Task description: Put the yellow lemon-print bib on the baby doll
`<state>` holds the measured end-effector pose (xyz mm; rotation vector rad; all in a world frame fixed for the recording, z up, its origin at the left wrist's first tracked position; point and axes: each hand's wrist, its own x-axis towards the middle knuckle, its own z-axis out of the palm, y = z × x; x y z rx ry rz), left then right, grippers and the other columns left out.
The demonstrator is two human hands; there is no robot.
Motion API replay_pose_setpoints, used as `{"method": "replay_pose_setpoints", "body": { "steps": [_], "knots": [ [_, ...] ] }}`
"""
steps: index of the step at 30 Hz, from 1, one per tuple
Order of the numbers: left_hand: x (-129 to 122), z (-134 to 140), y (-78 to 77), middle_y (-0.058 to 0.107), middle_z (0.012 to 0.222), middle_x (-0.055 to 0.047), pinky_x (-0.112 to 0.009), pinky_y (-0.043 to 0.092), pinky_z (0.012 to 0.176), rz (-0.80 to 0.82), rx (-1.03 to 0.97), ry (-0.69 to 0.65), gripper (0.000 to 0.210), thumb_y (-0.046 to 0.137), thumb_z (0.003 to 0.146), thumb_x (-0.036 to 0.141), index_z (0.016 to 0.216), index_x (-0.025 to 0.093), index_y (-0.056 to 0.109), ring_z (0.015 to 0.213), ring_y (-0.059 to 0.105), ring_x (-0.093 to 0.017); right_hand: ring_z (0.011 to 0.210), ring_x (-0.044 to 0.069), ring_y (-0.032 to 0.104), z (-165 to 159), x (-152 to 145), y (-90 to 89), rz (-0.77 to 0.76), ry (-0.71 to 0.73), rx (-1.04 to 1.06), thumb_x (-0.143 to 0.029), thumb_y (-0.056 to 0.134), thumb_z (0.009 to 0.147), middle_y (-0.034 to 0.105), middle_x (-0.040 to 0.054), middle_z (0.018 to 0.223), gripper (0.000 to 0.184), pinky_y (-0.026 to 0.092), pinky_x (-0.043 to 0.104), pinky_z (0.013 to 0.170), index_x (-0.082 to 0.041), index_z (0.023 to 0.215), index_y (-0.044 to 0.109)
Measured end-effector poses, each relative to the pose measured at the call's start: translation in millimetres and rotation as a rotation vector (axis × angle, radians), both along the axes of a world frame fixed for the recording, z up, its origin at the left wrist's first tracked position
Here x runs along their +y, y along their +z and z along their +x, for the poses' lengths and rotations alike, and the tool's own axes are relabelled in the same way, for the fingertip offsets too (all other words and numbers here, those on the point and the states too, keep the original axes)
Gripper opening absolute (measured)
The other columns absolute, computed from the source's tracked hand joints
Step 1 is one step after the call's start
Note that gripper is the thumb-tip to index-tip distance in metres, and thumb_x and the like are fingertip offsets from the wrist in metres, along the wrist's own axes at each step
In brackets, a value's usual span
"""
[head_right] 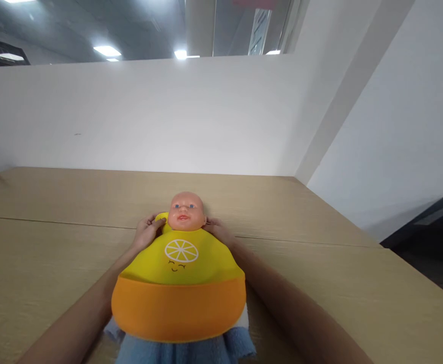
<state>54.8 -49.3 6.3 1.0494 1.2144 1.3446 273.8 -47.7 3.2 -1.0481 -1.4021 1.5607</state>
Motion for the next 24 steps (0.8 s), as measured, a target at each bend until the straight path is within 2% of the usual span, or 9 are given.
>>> {"method": "replay_pose_setpoints", "body": {
  "steps": [3, 6, 13, 18, 24],
  "knots": [
    [-2.4, -0.8, 1.9, 0.043, 0.046, 0.007, -0.021, 0.021, 0.042, -0.009, -0.021, -0.068, 0.024, 0.07, 0.059, 0.033, 0.071, 0.014, 0.064, 0.041, 0.033, -0.006, 0.07, 0.02, 0.061, -0.2, 1.4, -2.6, -0.011, -0.008, -0.005, -0.028, 0.061, 0.06, 0.069, 0.0037, 0.076, 0.022, 0.046, 0.03, 0.064, -0.015, 0.078, 0.068],
    [-2.5, -2.1, 1.1, 0.042, 0.046, 0.007, -0.02, 0.021, 0.041, -0.028, -0.025, -0.067, 0.022, 0.07, 0.058, 0.034, 0.064, 0.015, 0.06, 0.041, 0.032, -0.005, 0.067, 0.02, 0.061, -0.3, 2.4, -5.3, -0.05, -0.026, 0.013, -0.027, 0.063, 0.059, 0.069, 0.0036, 0.075, 0.022, 0.045, 0.03, 0.062, -0.015, 0.077, 0.068],
    [0.7, -8.4, -5.2, 0.038, 0.043, 0.008, -0.019, 0.02, 0.039, -0.084, -0.018, -0.11, 0.029, 0.07, 0.059, 0.039, 0.06, 0.018, 0.051, 0.038, 0.031, -0.005, 0.065, 0.019, 0.06, -5.5, -4.0, 3.4, -0.089, -0.064, 0.036, -0.028, 0.064, 0.056, 0.068, 0.0024, 0.071, 0.017, 0.044, 0.029, 0.061, -0.017, 0.069, 0.066],
    [-3.6, -10.8, 4.7, 0.034, 0.038, 0.009, -0.019, 0.017, 0.036, -0.15, -0.005, -0.142, 0.035, 0.073, 0.057, 0.042, 0.056, 0.019, 0.046, 0.034, 0.025, -0.004, 0.063, 0.018, 0.06, -3.4, -2.1, -0.9, -0.096, -0.041, 0.045, -0.028, 0.065, 0.056, 0.068, 0.0026, 0.069, 0.018, 0.044, 0.029, 0.06, -0.016, 0.069, 0.066],
    [-7.0, -7.8, 16.5, 0.044, 0.04, 0.006, -0.02, 0.024, 0.036, -0.198, -0.108, -0.145, 0.03, 0.076, 0.056, 0.033, 0.059, 0.017, 0.051, 0.033, 0.036, -0.007, 0.061, 0.017, 0.06, 4.3, 8.7, -17.6, -0.063, 0.0, 0.051, -0.028, 0.064, 0.061, 0.068, 0.0024, 0.068, 0.016, 0.044, 0.028, 0.06, -0.016, 0.071, 0.065]
  ]
}}
